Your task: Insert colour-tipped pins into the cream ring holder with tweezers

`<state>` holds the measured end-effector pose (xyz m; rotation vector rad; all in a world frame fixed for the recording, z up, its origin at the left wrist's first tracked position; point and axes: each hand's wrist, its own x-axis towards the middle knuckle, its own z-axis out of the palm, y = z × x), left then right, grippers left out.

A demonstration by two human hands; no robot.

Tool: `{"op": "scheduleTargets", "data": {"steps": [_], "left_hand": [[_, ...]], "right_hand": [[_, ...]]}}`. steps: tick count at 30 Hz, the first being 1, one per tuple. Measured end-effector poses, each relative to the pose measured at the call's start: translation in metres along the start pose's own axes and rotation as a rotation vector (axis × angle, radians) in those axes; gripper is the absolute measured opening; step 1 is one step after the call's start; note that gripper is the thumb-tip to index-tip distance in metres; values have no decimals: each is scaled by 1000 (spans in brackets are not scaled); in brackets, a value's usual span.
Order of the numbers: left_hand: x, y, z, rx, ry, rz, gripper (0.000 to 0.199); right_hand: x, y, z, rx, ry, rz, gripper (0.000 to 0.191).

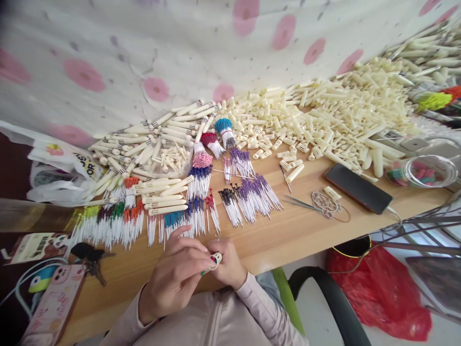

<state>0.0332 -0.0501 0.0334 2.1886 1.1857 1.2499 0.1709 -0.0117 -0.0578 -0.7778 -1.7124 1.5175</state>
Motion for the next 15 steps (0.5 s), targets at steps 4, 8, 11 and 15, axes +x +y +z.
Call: {"op": "scheduleTargets", "data": {"steps": [4, 8, 11, 15], "left_hand": [[3, 3, -3, -4, 8, -26, 39], [5, 4, -10, -59, 46, -47, 29], [6, 3, -12, -14, 37, -42, 14], [7, 4, -7, 50, -6, -32, 7]], "right_hand": [[0, -2, 0, -5, 13, 9, 45], [1, -2, 0, -21, 25, 5, 47], [1, -2, 1, -29, 25, -4, 46], [0, -1, 0, -30, 16, -22, 43]]}}
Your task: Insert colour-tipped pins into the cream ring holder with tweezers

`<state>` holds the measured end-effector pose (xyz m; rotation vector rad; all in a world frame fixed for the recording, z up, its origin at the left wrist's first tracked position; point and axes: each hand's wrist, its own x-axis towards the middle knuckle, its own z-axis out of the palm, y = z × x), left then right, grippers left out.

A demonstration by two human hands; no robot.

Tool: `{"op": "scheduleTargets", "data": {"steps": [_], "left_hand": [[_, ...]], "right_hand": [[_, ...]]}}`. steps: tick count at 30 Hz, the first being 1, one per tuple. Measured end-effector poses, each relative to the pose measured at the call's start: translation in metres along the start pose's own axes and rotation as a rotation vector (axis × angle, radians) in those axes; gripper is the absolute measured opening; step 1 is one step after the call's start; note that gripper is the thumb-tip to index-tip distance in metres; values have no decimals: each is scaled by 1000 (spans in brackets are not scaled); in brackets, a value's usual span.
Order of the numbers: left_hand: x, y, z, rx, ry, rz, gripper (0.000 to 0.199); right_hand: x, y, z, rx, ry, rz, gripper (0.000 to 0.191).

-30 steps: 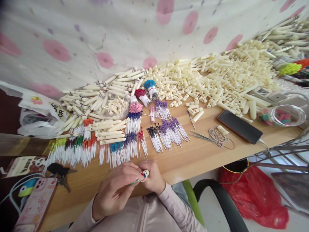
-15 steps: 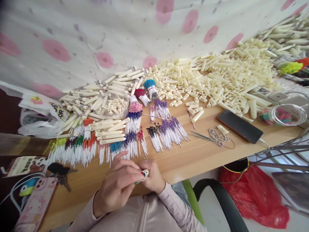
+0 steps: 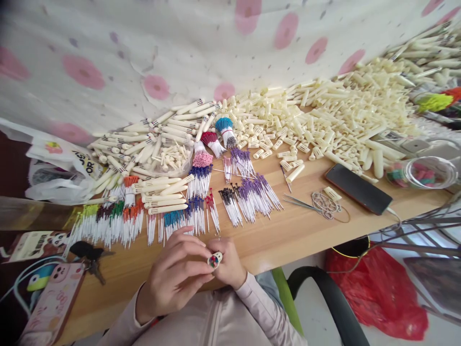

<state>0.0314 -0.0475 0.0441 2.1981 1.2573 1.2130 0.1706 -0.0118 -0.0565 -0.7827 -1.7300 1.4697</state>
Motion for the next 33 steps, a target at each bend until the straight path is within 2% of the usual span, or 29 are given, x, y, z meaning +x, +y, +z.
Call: {"op": "scheduleTargets", "data": {"steps": [3, 6, 10, 13, 15, 16, 18, 19, 22, 24, 29, 33], "left_hand": [[0, 2, 2, -4, 0, -2, 7], [-2, -1, -7, -7, 71, -23, 7], [-17, -24, -38, 221, 226, -98, 19], [-39, -47, -72, 501, 408, -189, 15], [-55, -60, -96, 712, 523, -319, 4], [-63, -66, -109, 811, 570, -422, 5], [-79, -76, -132, 970, 618, -685, 20], [-85, -81, -143, 1023, 625, -771, 25], [-101, -99, -168, 1107, 579, -942, 29], [-107, -112, -176, 1126, 509, -1043, 28], [-111, -143, -174, 1113, 319, -1158, 23], [-110, -150, -168, 1083, 215, -1196, 18]], "right_hand": [[0, -1, 0, -20, 0, -8, 44], [2, -4, -1, -60, 13, -7, 46], [3, -8, -3, -122, 16, -3, 48], [3, -8, -4, -155, 0, -24, 48], [3, -8, -4, -169, -12, -51, 47], [3, -8, -4, -174, -15, -68, 46], [3, -6, -5, -184, -15, -98, 45], [3, -5, -5, -186, -10, -112, 44], [2, 1, -5, -216, 7, -141, 45], [0, 5, -5, -260, 21, -154, 46], [1, 6, -4, -275, 25, -150, 45], [6, -4, -4, -207, 18, -127, 44]]}}
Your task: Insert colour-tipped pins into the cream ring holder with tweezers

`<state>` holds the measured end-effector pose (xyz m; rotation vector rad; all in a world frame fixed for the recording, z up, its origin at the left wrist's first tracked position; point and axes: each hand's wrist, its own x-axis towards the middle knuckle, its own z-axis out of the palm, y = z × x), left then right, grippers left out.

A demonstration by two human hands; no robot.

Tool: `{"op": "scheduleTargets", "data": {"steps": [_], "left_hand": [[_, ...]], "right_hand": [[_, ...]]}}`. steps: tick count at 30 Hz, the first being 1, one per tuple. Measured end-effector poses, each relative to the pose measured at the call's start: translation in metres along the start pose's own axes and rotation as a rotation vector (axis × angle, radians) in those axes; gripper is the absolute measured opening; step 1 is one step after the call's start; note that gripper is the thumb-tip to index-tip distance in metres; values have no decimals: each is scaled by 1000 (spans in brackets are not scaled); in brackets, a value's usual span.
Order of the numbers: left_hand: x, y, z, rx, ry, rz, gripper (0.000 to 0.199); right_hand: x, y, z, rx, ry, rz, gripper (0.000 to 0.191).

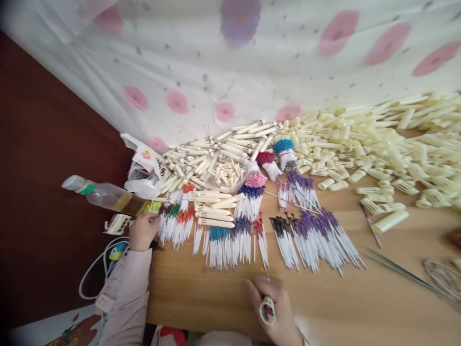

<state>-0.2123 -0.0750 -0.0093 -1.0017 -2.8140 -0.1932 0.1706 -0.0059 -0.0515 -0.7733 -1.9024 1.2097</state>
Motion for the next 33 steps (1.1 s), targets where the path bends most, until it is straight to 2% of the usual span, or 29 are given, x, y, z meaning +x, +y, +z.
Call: {"op": "scheduleTargets", "data": {"steps": [5, 10, 19, 26, 29, 33], "left_hand": [[-2, 0, 3, 13, -5, -67, 23], [2, 1, 8, -5, 7, -79, 12], [2, 10, 1, 16, -9, -92, 15], [1, 8, -8, -8, -27, -86, 20], [2, 6, -8, -57, 5, -98, 23], [2, 4, -7, -162, 127, -163, 19]], "right_hand": [[0, -5, 0, -15, -45, 71, 48], [-1, -2, 1, 0, -42, 106, 51], [0, -4, -1, 70, -41, 84, 48], [-1, -3, -2, 88, -46, 93, 46], [-1, -2, -3, 94, -51, 95, 45], [-1, -2, -4, 88, -58, 90, 44]]}}
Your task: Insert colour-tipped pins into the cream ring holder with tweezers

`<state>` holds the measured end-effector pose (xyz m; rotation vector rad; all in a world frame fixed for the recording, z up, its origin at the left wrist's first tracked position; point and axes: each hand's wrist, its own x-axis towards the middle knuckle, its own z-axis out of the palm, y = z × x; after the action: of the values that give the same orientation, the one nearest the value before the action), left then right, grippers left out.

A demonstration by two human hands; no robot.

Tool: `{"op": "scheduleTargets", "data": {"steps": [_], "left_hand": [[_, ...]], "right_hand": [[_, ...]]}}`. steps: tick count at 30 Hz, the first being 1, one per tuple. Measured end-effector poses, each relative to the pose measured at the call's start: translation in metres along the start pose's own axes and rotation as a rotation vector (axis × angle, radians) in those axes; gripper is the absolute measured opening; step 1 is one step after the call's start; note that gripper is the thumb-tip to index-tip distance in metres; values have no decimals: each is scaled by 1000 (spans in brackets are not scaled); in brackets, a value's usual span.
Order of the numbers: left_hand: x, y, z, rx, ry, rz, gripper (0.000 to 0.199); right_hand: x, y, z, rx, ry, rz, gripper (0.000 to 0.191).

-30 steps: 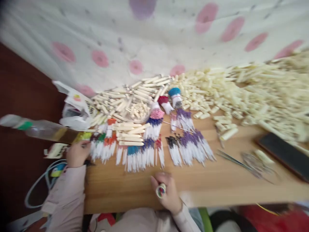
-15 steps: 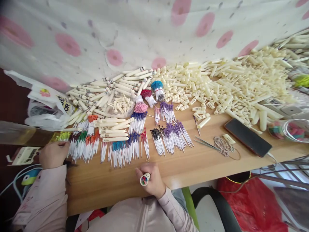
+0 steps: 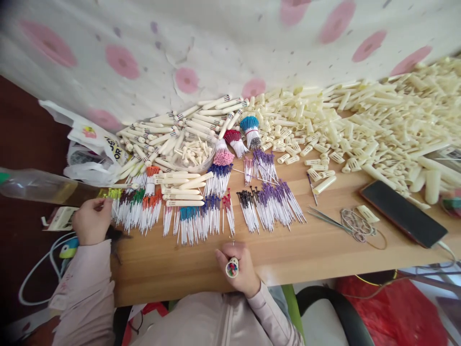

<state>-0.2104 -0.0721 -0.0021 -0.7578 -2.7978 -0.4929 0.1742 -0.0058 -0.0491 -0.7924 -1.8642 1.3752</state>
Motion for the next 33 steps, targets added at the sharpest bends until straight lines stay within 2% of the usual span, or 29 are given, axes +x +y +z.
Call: {"op": "scheduleTargets", "data": {"steps": [5, 8, 11, 15, 19, 24, 30, 33], "left_hand": [[-6, 2, -10, -222, 146, -12, 15], [-15, 8, -14, -373, 159, 27, 15], [-23, 14, -11, -482, 139, 77, 26], [-17, 11, 2, -475, 162, 81, 34], [2, -5, 13, -336, 214, 48, 20], [15, -20, 21, -198, 138, 60, 10], [12, -23, 32, -158, 10, 56, 20], [10, -18, 32, -193, -23, 46, 23]], "right_hand": [[-1, 1, 1, -8, -10, 4, 45], [-2, 1, 2, -10, -16, 16, 46], [-2, 1, 3, -24, -12, 30, 47], [-3, 2, 4, -49, -3, 35, 48], [-3, 1, 2, -50, 1, 0, 46], [-2, 2, 1, -49, 15, -44, 44], [-2, 3, 1, -80, 27, -41, 47], [-2, 4, 1, -87, 34, -16, 49]]}}
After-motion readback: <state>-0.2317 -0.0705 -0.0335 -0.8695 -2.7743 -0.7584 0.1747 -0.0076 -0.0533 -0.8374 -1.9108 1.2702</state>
